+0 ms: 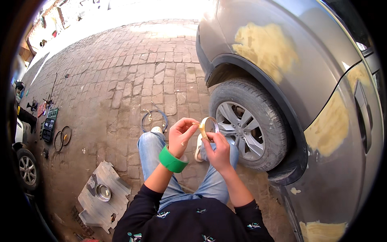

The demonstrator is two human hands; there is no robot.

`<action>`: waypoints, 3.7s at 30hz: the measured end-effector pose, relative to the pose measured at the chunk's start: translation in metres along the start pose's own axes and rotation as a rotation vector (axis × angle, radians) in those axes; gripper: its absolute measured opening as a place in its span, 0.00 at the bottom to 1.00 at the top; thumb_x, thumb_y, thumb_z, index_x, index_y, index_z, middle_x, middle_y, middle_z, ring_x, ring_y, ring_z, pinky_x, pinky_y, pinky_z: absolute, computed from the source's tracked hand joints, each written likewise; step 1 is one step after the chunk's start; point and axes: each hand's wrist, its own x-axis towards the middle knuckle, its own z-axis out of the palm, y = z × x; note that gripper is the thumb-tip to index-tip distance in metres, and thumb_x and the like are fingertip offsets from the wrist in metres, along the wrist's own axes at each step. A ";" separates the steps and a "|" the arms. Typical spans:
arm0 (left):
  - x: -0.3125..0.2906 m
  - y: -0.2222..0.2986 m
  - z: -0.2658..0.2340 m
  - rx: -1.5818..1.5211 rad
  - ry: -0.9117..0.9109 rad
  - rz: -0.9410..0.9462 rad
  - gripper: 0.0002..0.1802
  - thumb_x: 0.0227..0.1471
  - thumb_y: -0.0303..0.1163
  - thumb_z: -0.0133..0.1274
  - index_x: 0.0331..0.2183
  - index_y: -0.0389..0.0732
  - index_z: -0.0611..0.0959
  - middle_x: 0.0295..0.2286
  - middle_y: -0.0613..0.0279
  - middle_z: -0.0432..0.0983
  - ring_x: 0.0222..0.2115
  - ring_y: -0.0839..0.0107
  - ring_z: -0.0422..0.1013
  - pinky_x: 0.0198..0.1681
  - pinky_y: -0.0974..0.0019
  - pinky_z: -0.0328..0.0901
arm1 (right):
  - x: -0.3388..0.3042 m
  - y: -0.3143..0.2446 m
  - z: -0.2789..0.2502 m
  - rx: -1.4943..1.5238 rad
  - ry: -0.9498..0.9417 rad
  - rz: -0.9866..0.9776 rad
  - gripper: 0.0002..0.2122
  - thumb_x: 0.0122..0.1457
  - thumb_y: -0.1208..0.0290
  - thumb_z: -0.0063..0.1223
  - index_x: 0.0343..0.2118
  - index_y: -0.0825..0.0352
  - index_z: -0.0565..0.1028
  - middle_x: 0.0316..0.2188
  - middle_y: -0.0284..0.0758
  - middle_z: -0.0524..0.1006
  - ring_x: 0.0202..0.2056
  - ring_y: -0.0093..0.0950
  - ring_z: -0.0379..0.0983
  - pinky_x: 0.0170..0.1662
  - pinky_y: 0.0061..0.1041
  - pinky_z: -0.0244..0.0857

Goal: The person walks to the rear of a grey car and applies masking tape around the taillight. They use a utility knife to cut the tape and trim the edges for a precise fit.

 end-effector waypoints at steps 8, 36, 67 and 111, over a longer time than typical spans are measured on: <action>-0.016 0.033 -0.062 -0.113 0.023 -0.008 0.06 0.53 0.26 0.55 0.34 0.36 0.82 0.25 0.69 0.74 0.25 0.82 0.65 0.30 0.77 0.60 | -0.026 -0.026 0.012 0.178 -0.332 0.182 0.08 0.56 0.70 0.54 0.33 0.70 0.76 0.21 0.30 0.75 0.22 0.16 0.66 0.26 0.18 0.59; -0.058 0.080 -0.092 -0.356 0.318 0.374 0.20 0.50 0.30 0.55 0.44 0.43 0.68 0.25 0.70 0.62 0.28 0.79 0.60 0.38 0.73 0.58 | 0.011 -0.054 0.048 -0.093 -0.092 -0.356 0.05 0.46 0.74 0.61 0.24 0.66 0.75 0.14 0.33 0.68 0.17 0.31 0.63 0.22 0.29 0.55; -0.018 -0.049 -0.126 -0.449 0.342 -0.425 0.17 0.51 0.27 0.55 0.44 0.40 0.72 0.37 0.63 0.74 0.39 0.76 0.69 0.45 0.71 0.62 | -0.029 0.024 0.147 -0.174 -0.061 -0.052 0.18 0.46 0.78 0.60 0.42 0.68 0.70 0.40 0.40 0.71 0.41 0.35 0.66 0.43 0.31 0.60; 0.253 -0.070 -0.413 -0.037 0.401 -0.423 0.17 0.50 0.25 0.52 0.44 0.38 0.74 0.27 0.66 0.73 0.28 0.79 0.68 0.32 0.74 0.64 | 0.084 0.129 0.429 -0.025 -0.503 0.445 0.21 0.51 0.69 0.58 0.48 0.69 0.68 0.44 0.42 0.69 0.44 0.34 0.69 0.48 0.31 0.64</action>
